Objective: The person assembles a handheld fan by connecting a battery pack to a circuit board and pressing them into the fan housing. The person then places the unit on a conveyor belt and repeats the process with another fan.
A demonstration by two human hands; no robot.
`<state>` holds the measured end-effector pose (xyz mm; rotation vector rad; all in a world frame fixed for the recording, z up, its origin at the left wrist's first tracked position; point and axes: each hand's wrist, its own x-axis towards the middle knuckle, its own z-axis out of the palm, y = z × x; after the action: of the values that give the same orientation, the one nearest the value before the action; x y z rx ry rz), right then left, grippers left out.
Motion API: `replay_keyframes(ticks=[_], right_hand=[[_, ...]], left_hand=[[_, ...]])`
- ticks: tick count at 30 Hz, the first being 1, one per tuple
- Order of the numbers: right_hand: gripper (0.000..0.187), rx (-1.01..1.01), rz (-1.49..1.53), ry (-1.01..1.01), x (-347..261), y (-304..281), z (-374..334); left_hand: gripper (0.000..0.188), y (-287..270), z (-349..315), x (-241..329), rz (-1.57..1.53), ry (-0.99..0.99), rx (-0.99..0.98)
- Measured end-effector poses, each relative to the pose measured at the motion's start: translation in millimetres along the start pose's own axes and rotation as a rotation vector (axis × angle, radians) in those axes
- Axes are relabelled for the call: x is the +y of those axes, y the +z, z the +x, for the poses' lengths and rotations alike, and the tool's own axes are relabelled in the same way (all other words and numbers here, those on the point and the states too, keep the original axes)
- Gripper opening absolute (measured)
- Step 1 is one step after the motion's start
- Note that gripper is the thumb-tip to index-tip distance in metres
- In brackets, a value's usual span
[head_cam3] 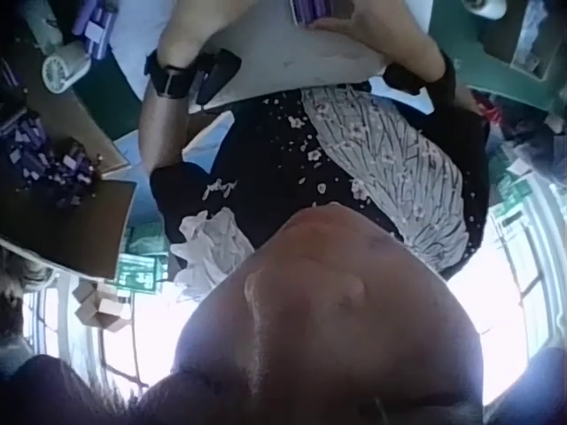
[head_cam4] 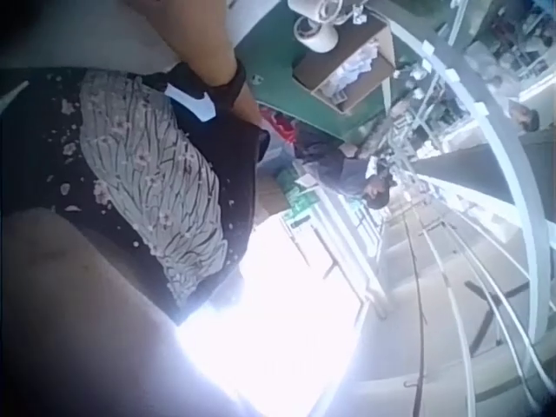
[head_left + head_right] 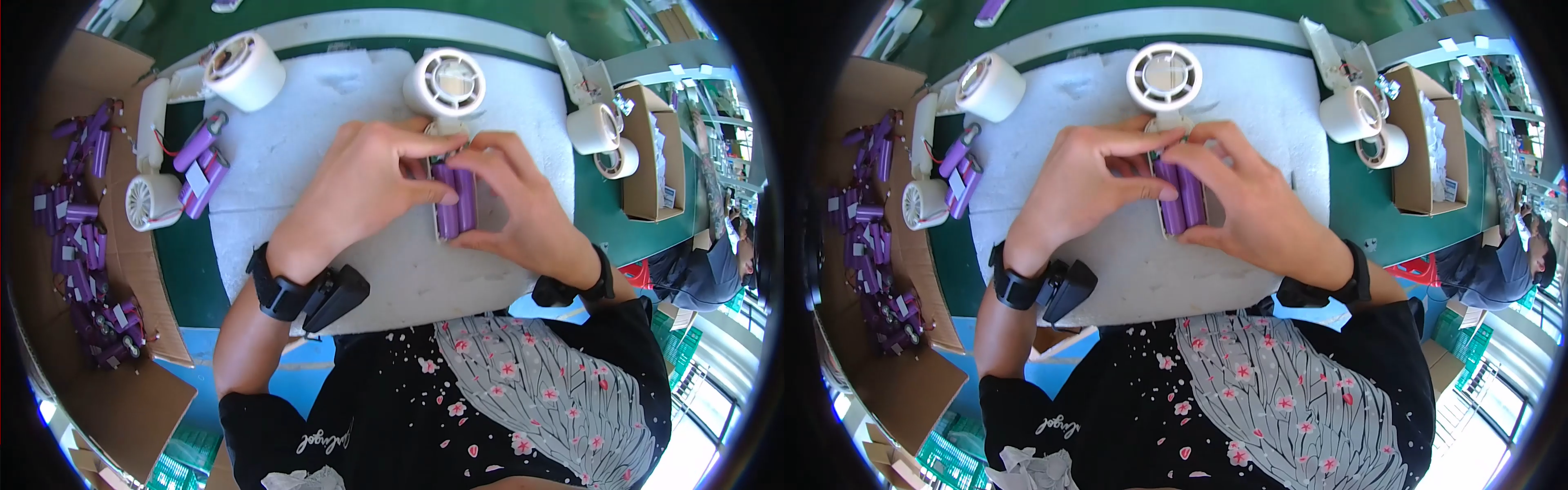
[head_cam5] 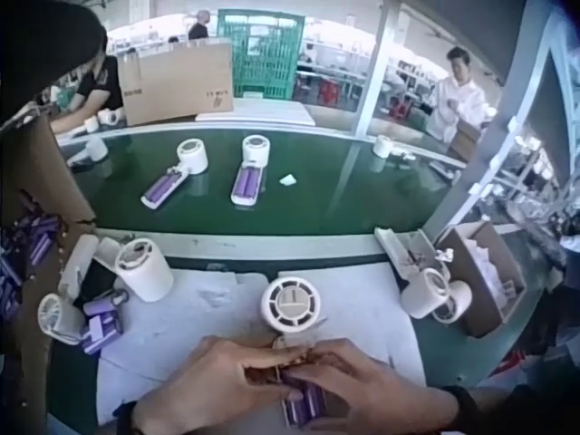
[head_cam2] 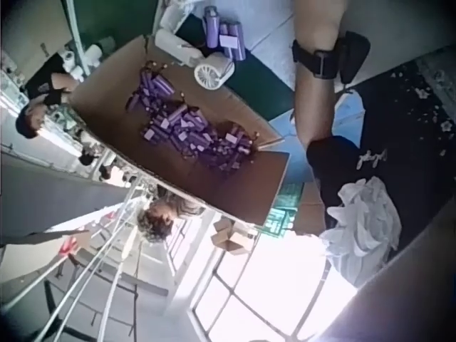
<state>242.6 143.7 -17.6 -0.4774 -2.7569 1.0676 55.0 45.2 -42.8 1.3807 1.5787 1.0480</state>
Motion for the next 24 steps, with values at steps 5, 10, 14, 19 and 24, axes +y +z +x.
replay_keyframes(ticks=[5, 10, 14, 19, 24], right_hand=[[0.072, 0.004, -0.041, -0.145, 8.7, 1.1, -6.7], [0.068, 0.006, -0.315, -0.273, -1.2, -2.2, -4.6], [0.067, 0.011, -0.341, -0.259, -4.4, 0.4, -4.8], [0.066, 0.062, -0.297, -0.197, 0.0, 1.3, 2.7], [0.061, 0.461, -0.699, 0.095, 36.4, -20.4, 73.5]], left_hand=[[0.051, 2.7, -3.8, 1.0, -0.01, 0.06, 0.035], [0.049, -0.4, -3.5, 2.2, -0.035, 0.037, 0.008], [0.05, 0.0, -5.6, 2.0, -0.069, 0.019, 0.0], [0.051, 2.4, -5.5, 0.8, -0.061, 0.108, 0.179], [0.047, -4.3, -0.7, -9.0, 0.034, 0.178, 0.387]])
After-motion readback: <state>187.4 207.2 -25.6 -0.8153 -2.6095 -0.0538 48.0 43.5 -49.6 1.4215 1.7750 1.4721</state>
